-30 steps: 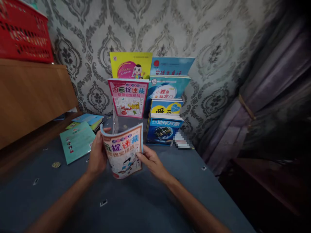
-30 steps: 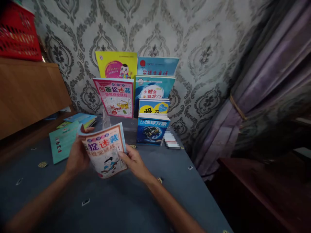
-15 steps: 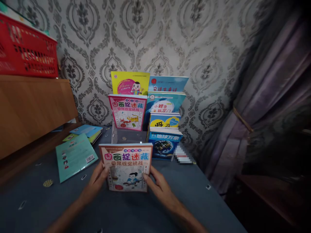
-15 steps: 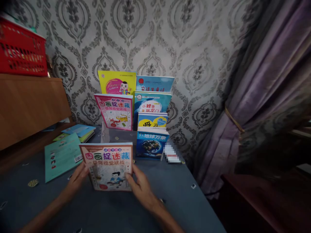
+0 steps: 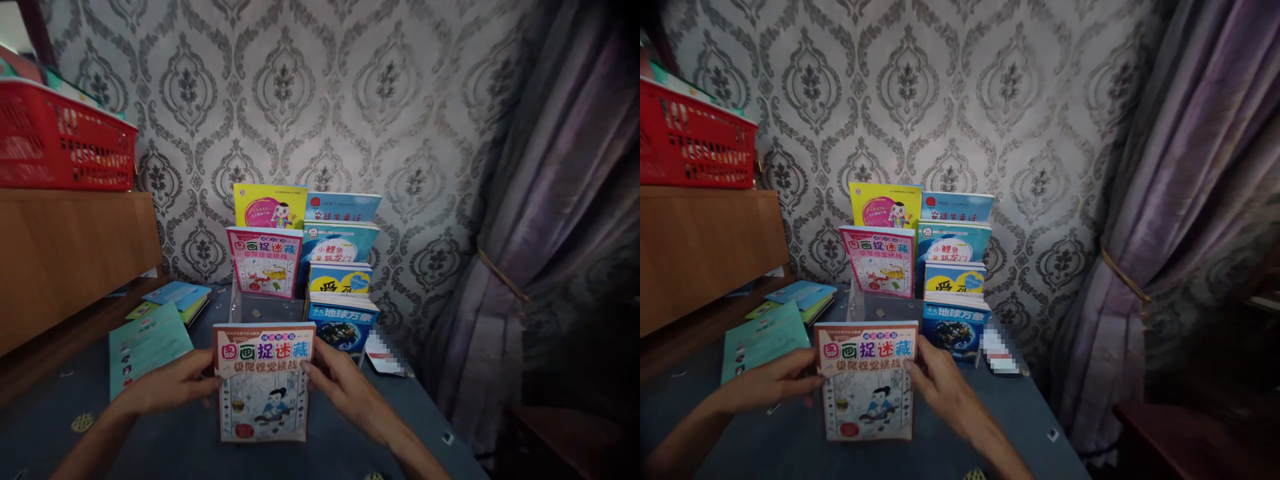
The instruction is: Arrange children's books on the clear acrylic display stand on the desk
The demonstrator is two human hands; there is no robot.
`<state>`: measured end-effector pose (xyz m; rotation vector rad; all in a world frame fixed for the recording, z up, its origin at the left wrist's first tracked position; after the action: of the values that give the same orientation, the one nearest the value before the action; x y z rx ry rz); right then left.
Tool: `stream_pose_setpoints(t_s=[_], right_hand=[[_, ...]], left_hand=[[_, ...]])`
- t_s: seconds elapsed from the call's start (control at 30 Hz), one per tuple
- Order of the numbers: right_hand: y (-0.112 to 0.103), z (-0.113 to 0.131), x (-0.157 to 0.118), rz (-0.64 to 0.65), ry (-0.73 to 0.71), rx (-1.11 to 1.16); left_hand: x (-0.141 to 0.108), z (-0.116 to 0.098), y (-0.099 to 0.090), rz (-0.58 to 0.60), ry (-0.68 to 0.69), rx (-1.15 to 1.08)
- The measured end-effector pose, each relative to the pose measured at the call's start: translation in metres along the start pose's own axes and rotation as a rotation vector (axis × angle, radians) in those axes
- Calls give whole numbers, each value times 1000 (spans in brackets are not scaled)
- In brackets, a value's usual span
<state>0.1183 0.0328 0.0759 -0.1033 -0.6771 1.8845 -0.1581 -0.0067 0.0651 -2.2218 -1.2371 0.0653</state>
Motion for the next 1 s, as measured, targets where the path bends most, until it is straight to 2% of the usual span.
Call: stream_pose_setpoints(t_s=[0.13,0.23,0.3,0.4,0.57,0.67,0.77,0.9,1.0], right_hand=[[-3,4,10,101,36,-70],[-3,8,15,102,30,-80],[-3,12,18,83,9,-80],[-6,20,26,22,-47,-84],[-17,40,45,-114,-114,-195],[-22,53,54,-170,-156,-203],[-24,61,56,-185,-177,-204],[-22,53,52,-146,-157,-211],[-16,33,47,-75,-88,-213]], left_hand=[[9,3,-10,165,-39,39],[14,0,-19,219,-33,64],[18,-4,-26,212,-37,103],[29,-17,-39,129,14,236],[47,-41,-60,-131,146,488],[52,-50,-68,-267,170,595],[51,-55,-69,-330,184,643],[45,-51,-62,-275,173,568],[40,-40,-50,-78,155,434]])
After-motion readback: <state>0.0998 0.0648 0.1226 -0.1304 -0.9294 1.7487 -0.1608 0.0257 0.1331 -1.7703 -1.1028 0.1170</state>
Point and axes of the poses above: each hand's wrist, its own x-axis towards the middle knuckle, its own y-axis out of the palm, z = x × y, the point moved 4 cm from there along x, towards the middle knuckle, and after that the axes turned 15 degrees about y, right-handed, at the moved point
